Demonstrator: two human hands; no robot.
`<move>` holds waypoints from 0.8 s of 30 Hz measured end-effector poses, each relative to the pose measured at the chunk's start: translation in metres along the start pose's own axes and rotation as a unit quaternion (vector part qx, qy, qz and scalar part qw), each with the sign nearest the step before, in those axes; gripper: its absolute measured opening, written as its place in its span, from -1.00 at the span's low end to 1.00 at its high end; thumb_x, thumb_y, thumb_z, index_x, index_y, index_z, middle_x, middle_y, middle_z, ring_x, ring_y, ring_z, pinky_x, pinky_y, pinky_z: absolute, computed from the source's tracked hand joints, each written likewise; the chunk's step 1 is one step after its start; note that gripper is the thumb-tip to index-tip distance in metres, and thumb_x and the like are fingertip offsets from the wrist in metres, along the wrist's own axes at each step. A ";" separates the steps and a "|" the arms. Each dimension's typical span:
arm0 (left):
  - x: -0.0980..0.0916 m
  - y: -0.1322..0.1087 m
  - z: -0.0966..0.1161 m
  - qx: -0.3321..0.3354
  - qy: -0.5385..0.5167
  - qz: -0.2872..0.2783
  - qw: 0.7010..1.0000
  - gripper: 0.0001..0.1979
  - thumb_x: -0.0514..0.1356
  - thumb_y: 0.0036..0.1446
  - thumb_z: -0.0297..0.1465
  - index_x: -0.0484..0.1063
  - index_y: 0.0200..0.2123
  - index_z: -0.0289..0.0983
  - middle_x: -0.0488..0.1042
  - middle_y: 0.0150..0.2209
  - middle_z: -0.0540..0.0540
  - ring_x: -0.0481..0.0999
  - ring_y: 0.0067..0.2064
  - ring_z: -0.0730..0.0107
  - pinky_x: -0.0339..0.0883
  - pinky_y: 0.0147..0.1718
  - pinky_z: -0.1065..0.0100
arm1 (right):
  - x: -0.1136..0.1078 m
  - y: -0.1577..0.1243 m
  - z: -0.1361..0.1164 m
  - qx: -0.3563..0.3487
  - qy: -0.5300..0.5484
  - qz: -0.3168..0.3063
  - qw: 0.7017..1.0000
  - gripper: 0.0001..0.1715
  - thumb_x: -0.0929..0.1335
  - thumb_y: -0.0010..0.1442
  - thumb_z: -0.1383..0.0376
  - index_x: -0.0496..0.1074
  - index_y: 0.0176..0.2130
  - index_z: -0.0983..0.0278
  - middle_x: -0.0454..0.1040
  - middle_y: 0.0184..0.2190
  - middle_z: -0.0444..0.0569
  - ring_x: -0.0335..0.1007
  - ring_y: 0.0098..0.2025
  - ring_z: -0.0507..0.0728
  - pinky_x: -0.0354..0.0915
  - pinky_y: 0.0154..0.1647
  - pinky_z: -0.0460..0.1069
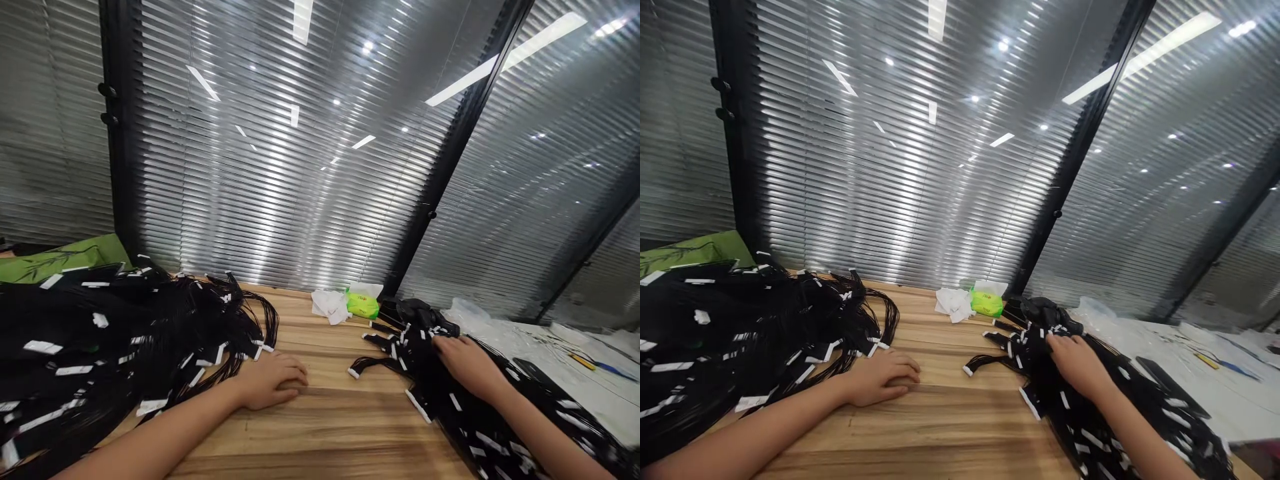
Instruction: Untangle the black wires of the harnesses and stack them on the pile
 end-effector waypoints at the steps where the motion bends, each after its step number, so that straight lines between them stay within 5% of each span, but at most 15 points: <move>1: 0.000 0.000 0.000 0.001 -0.005 0.003 1.000 -0.74 0.10 0.19 -0.28 0.43 -0.06 -0.09 0.44 0.06 -0.02 0.37 0.09 0.21 0.13 0.08 0.25 | -0.008 0.002 0.009 0.040 0.006 0.010 0.999 -0.78 0.20 0.20 0.37 0.41 -0.26 0.27 0.56 -0.46 0.08 0.52 -0.36 0.26 0.25 -0.35 0.05; 5: 0.001 -0.002 -0.003 -0.005 -0.032 0.034 0.999 -0.67 0.15 0.16 -0.23 0.40 0.01 -0.04 0.45 0.04 0.00 0.40 0.07 0.22 0.15 0.11 0.23 | -0.048 0.016 0.018 0.169 0.060 0.069 0.981 -0.55 0.00 0.33 0.16 0.24 -0.02 0.32 0.51 -0.54 0.03 0.47 -0.54 0.23 0.20 -0.56 0.01; 7: -0.001 -0.003 -0.008 -0.025 -0.050 0.085 0.995 -0.51 0.16 0.14 -0.16 0.26 0.15 -0.04 0.37 0.13 -0.05 0.34 0.13 0.16 0.13 0.15 0.18 | -0.067 0.025 -0.005 0.184 0.219 0.107 0.952 -0.57 0.06 0.31 0.09 0.21 -0.01 0.28 0.52 -0.50 0.00 0.48 -0.48 0.22 0.26 -0.48 0.01; 11: -0.011 -0.007 -0.015 -0.079 -0.091 0.256 0.959 -0.28 -0.04 0.22 -0.01 -0.16 0.33 -0.20 -0.06 0.34 -0.22 0.00 0.32 0.06 -0.16 0.28 0.02 | -0.085 0.044 -0.101 0.035 0.287 0.027 0.957 -0.58 0.13 0.28 0.09 0.23 0.03 0.22 0.56 -0.34 0.05 0.50 -0.29 0.24 0.27 -0.29 0.04; 13: -0.013 -0.008 -0.016 -0.096 -0.184 0.308 0.928 -0.24 -0.16 0.21 0.09 -0.13 0.32 -0.24 -0.05 0.34 -0.25 0.05 0.30 0.06 -0.14 0.28 0.03 | -0.082 0.047 -0.152 -0.082 0.282 -0.041 0.955 -0.63 0.20 0.25 0.15 0.30 0.01 0.21 0.56 -0.20 0.10 0.48 -0.16 0.27 0.23 -0.22 0.05; 17: -0.003 -0.001 -0.012 -0.129 -0.385 0.241 0.881 -0.32 -0.15 0.20 0.11 0.44 -0.05 -0.30 0.53 -0.14 -0.22 0.50 -0.18 0.20 0.33 -0.07 0.16 | -0.068 0.053 -0.209 -0.169 0.320 -0.087 0.928 -0.68 0.33 0.14 0.21 0.40 -0.07 0.13 0.57 -0.22 -0.02 0.46 -0.17 0.22 0.19 -0.23 -0.01; 20: 0.005 0.005 -0.011 -0.145 -0.445 0.196 0.862 -0.38 0.01 0.13 0.10 0.50 -0.37 -0.38 0.51 -0.54 -0.15 0.44 -0.53 0.34 0.34 -0.43 0.31 | -0.055 0.064 -0.220 -0.180 0.370 -0.097 0.906 -0.63 0.32 0.12 0.29 0.39 -0.04 0.10 0.55 -0.19 -0.06 0.43 -0.17 0.20 0.17 -0.19 0.00; 24: 0.005 0.008 -0.023 -0.176 -0.504 0.242 0.811 -0.36 0.10 0.03 0.13 0.48 -0.41 -0.41 0.46 -0.58 -0.13 0.37 -0.59 0.43 0.26 -0.51 0.37 | -0.030 0.076 -0.210 -0.134 0.462 -0.097 0.872 -0.48 0.32 0.13 0.30 0.26 0.10 0.13 0.50 -0.28 -0.09 0.38 -0.26 0.15 0.18 -0.18 0.02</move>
Point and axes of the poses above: each hand's wrist, its own y-axis towards the middle knuckle, its own x-axis out of the palm, z = x × y, the point moved 4 cm from there along y, towards the middle knuckle
